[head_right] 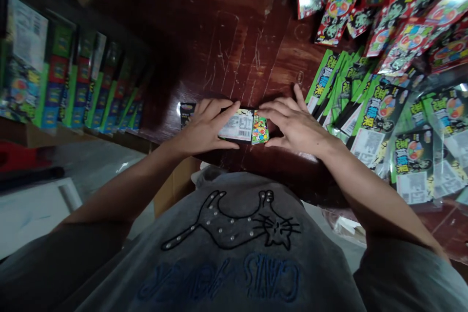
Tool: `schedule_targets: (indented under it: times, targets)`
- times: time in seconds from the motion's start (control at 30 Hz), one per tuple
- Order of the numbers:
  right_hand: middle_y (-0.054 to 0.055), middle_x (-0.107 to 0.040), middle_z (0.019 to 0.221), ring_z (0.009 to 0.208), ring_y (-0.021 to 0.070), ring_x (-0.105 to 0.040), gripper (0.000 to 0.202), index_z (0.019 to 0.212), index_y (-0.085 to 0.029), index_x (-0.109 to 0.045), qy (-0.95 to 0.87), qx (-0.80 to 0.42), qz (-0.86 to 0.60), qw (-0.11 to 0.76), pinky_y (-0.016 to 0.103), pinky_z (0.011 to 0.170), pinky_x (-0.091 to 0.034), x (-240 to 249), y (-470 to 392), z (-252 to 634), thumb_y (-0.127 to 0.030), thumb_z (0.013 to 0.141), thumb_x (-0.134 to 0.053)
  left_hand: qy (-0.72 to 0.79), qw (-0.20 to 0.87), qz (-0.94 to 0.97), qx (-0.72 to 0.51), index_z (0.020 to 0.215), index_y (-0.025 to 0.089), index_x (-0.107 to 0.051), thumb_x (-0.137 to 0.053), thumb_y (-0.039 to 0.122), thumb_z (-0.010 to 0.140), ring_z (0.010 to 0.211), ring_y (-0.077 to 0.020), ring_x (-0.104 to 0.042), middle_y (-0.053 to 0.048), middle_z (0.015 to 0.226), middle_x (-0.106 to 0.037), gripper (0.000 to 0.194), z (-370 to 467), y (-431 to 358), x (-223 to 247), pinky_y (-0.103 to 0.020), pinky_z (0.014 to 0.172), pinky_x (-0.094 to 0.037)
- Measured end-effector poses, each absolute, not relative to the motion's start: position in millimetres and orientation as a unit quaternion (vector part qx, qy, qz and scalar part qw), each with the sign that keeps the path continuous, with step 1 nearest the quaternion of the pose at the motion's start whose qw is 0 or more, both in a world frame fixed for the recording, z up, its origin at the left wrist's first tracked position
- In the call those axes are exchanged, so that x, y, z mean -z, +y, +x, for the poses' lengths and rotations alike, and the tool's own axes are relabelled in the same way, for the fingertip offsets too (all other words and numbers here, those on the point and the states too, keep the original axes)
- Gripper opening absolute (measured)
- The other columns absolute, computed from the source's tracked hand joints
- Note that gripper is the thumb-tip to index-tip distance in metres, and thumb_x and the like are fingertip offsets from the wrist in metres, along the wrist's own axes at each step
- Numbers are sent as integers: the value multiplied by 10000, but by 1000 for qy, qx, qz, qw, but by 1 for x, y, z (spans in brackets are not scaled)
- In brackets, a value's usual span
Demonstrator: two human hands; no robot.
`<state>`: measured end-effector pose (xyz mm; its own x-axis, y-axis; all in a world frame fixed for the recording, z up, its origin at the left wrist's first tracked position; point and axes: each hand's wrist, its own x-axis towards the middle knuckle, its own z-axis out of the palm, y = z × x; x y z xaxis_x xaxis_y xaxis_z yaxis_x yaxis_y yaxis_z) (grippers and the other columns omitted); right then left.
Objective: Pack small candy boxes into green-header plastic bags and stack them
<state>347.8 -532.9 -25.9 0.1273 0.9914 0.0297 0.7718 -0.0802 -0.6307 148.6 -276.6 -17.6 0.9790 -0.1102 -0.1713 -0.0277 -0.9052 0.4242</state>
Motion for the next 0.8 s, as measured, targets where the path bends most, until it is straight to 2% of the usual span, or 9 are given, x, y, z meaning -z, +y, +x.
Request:
schedule_targets:
  times: [0.2, 0.33, 0.4, 0.47, 0.53, 0.67, 0.73, 0.8]
  targets:
    - [122, -653, 1532, 1431, 379, -565, 685, 1547, -270, -585, -631, -226, -695, 259, 784, 1321, -114, 25, -528, 359, -545, 946, -764, -25, 224, 971, 76, 1718, 191, -359, -938, 604, 768, 1375, -429, -478, -203, 1554, -529, 1187, 150, -279, 24, -559, 1188, -360]
    - [145, -639, 1539, 1442, 378, -563, 788, 1559, -225, -558, -618, -183, -714, 274, 765, 1343, -63, 30, -524, 344, -573, 902, -821, 5, 224, 973, 60, 1717, 170, -362, -936, 611, 767, 1381, -440, -472, -211, 1546, -529, 1194, 149, -289, 26, -558, 1180, -353]
    - [174, -589, 1601, 1509, 407, -506, 814, 1523, -201, -583, -596, -158, -734, 284, 778, 1337, -62, 31, -528, 335, -641, 880, -821, 11, 223, 973, 57, 1722, 177, -349, -931, 595, 778, 1389, -440, -470, -208, 1556, -527, 1185, 148, -293, 25, -556, 1183, -352]
    - [185, -528, 1665, 1580, 443, -416, 760, 1405, -198, -669, -573, -140, -756, 284, 807, 1317, -68, 31, -535, 324, -716, 863, -795, 13, 219, 974, 53, 1721, 170, -341, -923, 580, 793, 1396, -438, -469, -212, 1566, -523, 1170, 147, -295, 24, -551, 1186, -351]
    - [153, -484, 1711, 1625, 444, -350, 656, 1316, -223, -726, -562, -136, -769, 272, 818, 1307, -69, 33, -541, 312, -721, 890, -760, 14, 215, 975, 50, 1714, 157, -349, -913, 583, 806, 1396, -437, -471, -219, 1563, -525, 1150, 147, -296, 24, -545, 1184, -352]
    - [101, -436, 1752, 1649, 399, -333, 505, 1358, -272, -726, -554, -139, -780, 254, 808, 1310, -78, 38, -547, 295, -616, 989, -701, 17, 217, 975, 50, 1692, 133, -383, -903, 581, 821, 1393, -442, -477, -233, 1545, -538, 1109, 150, -300, 26, -544, 1179, -357]
    - [131, -456, 1736, 1631, 405, -371, 569, 1404, -261, -699, -550, -122, -781, 270, 806, 1309, -118, 30, -553, 296, -642, 981, -697, 27, 210, 976, 49, 1671, 102, -411, -909, 570, 819, 1384, -443, -485, -244, 1532, -547, 1092, 150, -305, 21, -545, 1172, -368]
    - [177, -539, 1662, 1571, 401, -466, 676, 1453, -249, -665, -524, -78, -795, 295, 739, 1309, -259, 14, -563, 304, -686, 941, -725, 43, 197, 979, 44, 1640, 81, -451, -914, 577, 811, 1356, -436, -508, -245, 1506, -566, 1071, 148, -308, 7, -540, 1151, -395]
